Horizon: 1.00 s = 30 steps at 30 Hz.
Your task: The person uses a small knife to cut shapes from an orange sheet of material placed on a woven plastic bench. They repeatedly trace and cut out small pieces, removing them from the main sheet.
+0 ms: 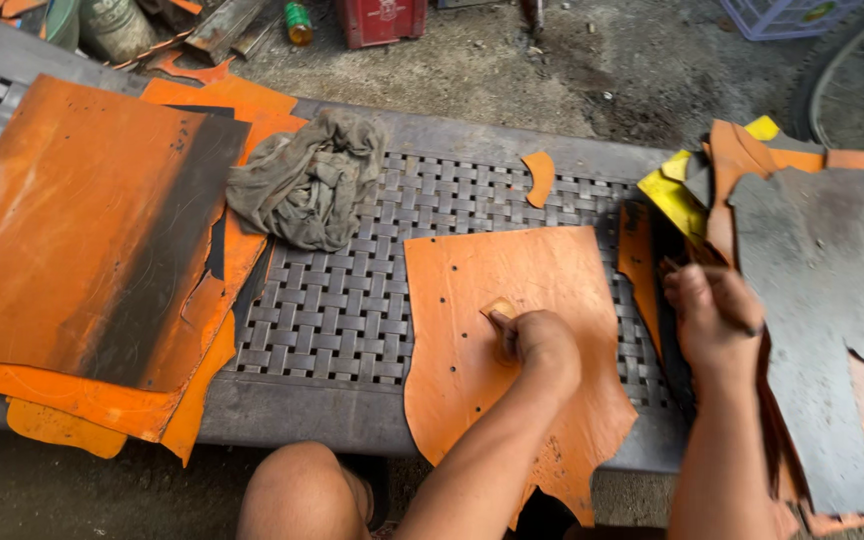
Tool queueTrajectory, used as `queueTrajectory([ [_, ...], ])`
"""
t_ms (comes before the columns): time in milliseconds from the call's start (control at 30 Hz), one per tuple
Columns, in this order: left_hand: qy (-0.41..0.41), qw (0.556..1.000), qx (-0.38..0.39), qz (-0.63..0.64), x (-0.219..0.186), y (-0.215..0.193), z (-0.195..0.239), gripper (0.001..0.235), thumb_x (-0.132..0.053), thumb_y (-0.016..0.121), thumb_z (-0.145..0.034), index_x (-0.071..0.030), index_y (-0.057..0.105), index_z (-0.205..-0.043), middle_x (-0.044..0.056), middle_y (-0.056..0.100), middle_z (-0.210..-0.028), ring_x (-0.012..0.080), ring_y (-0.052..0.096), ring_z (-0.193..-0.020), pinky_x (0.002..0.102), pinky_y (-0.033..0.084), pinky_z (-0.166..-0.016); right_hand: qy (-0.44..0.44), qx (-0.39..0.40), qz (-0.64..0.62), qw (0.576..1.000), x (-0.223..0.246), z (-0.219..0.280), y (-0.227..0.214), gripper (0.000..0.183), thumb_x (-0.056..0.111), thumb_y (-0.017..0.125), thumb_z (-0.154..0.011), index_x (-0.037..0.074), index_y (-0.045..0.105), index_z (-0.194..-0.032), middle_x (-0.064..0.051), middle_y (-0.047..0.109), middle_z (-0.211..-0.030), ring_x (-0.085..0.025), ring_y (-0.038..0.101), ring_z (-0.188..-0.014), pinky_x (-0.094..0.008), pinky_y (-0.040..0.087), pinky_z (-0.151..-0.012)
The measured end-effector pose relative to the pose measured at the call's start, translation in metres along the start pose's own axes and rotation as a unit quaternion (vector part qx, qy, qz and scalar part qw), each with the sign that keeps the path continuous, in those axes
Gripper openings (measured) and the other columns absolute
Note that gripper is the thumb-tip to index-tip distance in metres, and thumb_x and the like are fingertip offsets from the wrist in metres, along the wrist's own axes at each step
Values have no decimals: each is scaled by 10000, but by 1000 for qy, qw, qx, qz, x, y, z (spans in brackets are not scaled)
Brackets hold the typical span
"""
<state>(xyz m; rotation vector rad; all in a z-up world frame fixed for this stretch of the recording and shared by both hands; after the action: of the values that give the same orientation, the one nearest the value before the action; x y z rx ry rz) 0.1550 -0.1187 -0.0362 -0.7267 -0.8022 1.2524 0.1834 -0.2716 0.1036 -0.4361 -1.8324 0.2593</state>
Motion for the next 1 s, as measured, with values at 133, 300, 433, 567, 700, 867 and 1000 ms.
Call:
queueTrajectory([
  [133,-20,997,-67,41,8,5,13,291,-114,642,-880,12,745,-1122,380,651,-1222,350,759,-771,413,643,-531,39,-27,132,990,-42,75,11,231,209,707,-1038,-22,701,-1051,-153,735,-942,-198,657,-857,-324,537,-789],
  [300,23,986,-87,139,25,14,42,254,-95,573,-966,-112,796,-1085,162,768,-1140,379,668,-1134,525,494,-979,-79,-86,265,957,-30,143,33,231,260,650,-1057,52,710,-1139,-246,690,-1294,-378,649,-1256,-437,505,-1065],
  [433,5,976,-108,187,41,13,61,262,-136,556,-996,-79,784,-1112,264,701,-1227,435,532,-1314,443,611,-805,50,-62,212,974,-41,147,35,308,300,638,-967,87,697,-1183,-241,679,-1305,-405,658,-1171,-451,519,-990],
  [567,-10,956,-122,268,66,22,86,383,-298,606,-963,-28,702,-1218,302,323,-1579,368,695,-1066,451,567,-872,35,-56,229,971,-31,148,34,315,308,650,-965,77,692,-1175,-249,640,-1343,-423,627,-1197,-466,497,-1003],
  [700,-31,931,-178,318,80,30,118,549,-268,553,-963,-52,485,-1463,151,283,-1617,362,708,-1004,471,575,-828,-15,-53,224,973,-18,155,36,313,307,625,-974,56,679,-1154,-252,614,-1389,-422,597,-1237,-478,474,-1037],
  [867,-37,936,-193,292,83,57,149,460,-170,524,-977,-52,548,-1421,126,393,-1592,362,726,-955,459,574,-871,-14,-23,267,963,-11,169,49,285,290,579,-1006,59,678,-1141,-212,604,-1402,-379,513,-1357,-499,345,-1164],
  [1000,-1,876,-331,352,95,87,194,367,-82,576,-882,-53,717,-1219,75,617,-1420,321,714,-1012,430,544,-939,-19,-18,282,959,-3,178,59,279,283,556,-1012,66,668,-1149,-196,561,-1462,-337,454,-1412,-511,266,-1196],
])
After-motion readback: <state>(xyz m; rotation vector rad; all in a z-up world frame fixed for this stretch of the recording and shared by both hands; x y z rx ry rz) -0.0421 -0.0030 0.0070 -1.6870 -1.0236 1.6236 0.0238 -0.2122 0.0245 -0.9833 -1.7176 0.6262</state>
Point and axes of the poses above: each hand's wrist, its own z-axis away from the middle knuckle, its own y-axis out of the palm, x = y × z, the point moved 7 cm from there along -z, towards the middle knuckle
